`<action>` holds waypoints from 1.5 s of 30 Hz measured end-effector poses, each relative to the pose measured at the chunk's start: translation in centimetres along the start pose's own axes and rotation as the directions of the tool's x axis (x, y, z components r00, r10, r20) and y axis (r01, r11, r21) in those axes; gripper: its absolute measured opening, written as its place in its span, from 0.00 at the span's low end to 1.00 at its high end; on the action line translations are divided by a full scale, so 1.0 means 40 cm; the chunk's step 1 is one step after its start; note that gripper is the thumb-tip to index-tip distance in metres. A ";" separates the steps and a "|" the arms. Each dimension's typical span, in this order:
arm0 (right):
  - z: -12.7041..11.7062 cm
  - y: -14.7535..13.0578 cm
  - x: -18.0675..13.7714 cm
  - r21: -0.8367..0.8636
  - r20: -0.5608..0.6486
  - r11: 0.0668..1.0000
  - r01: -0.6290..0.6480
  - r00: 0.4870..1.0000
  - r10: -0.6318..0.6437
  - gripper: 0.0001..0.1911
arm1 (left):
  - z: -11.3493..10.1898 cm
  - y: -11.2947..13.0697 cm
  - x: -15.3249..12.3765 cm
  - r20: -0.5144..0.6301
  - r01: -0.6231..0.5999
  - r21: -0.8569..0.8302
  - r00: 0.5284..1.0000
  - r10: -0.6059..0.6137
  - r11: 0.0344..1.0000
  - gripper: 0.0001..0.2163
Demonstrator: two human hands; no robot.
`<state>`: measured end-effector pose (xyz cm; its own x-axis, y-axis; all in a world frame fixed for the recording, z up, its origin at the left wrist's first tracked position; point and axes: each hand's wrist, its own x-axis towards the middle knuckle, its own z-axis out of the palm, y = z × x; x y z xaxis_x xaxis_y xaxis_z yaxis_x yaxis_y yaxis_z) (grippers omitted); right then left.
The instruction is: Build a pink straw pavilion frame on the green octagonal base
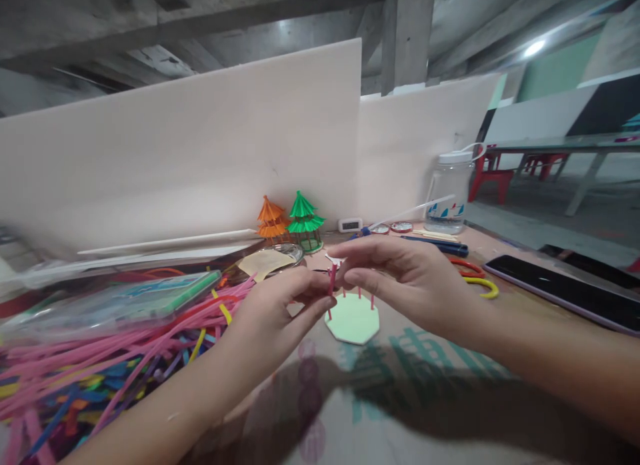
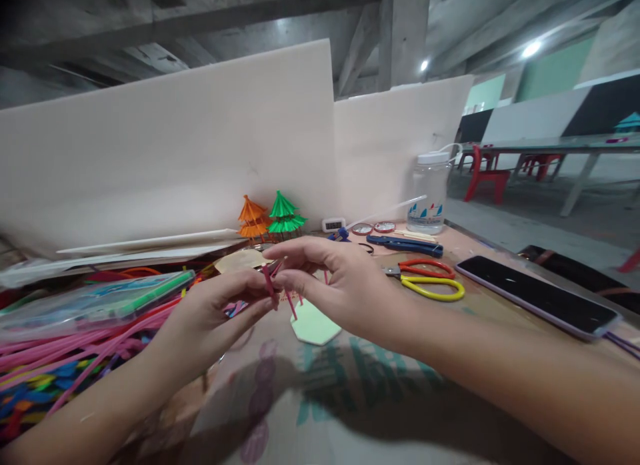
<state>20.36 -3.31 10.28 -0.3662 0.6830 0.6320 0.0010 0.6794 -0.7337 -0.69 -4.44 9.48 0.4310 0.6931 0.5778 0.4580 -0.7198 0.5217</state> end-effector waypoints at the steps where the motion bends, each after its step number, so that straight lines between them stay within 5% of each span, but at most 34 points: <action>1: 0.000 0.001 -0.001 0.023 -0.004 1.000 -0.019 1.000 0.019 0.10 | 0.001 0.000 0.000 -0.001 0.005 0.003 1.000 -0.005 1.000 0.04; 6: 0.000 0.012 -0.004 0.103 0.018 0.994 -0.041 0.999 0.040 0.13 | 0.010 0.002 0.001 0.049 0.125 -0.158 0.992 -0.119 0.979 0.02; 10: -0.008 0.035 -0.004 -0.078 0.058 0.979 0.186 0.982 -0.182 0.22 | 0.013 0.000 0.004 0.135 0.307 -0.516 0.951 -0.278 0.800 0.12; 14: -0.016 0.063 0.000 -0.390 0.170 0.837 0.385 0.923 -0.345 0.10 | 0.004 -0.001 0.003 0.223 0.358 -0.620 0.934 -0.280 0.698 0.11; 18: -0.015 0.067 -0.003 -0.427 0.268 0.794 0.434 0.899 -0.348 0.06 | -0.002 0.010 0.001 0.295 0.387 -0.667 0.922 -0.251 0.636 0.06; 24: 0.001 0.040 -0.013 -0.268 0.259 0.959 0.093 0.966 -0.021 0.06 | 0.001 0.020 0.008 0.172 0.320 -0.677 0.945 -0.280 0.663 0.12; 30: 0.026 0.034 -0.016 0.022 0.342 0.949 -0.316 0.894 0.290 0.07 | 0.004 0.014 0.006 0.159 0.316 -0.679 0.945 -0.287 0.662 0.11; 38: 0.035 0.032 -0.015 0.138 0.378 0.906 -0.399 0.867 0.325 0.08 | 0.006 0.007 0.008 0.196 0.362 -0.702 0.926 -0.323 0.614 0.11; 45: 0.032 0.025 -0.016 0.081 0.374 0.902 -0.424 0.852 0.366 0.09 | 0.006 0.003 0.005 0.068 0.274 -0.591 0.954 -0.292 0.758 0.07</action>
<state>19.41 -3.43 8.81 -0.6599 0.7304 0.1761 0.0803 0.3016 -0.9500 -0.36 -4.38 9.52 0.3306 0.8740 0.3562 0.0059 -0.3794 0.9252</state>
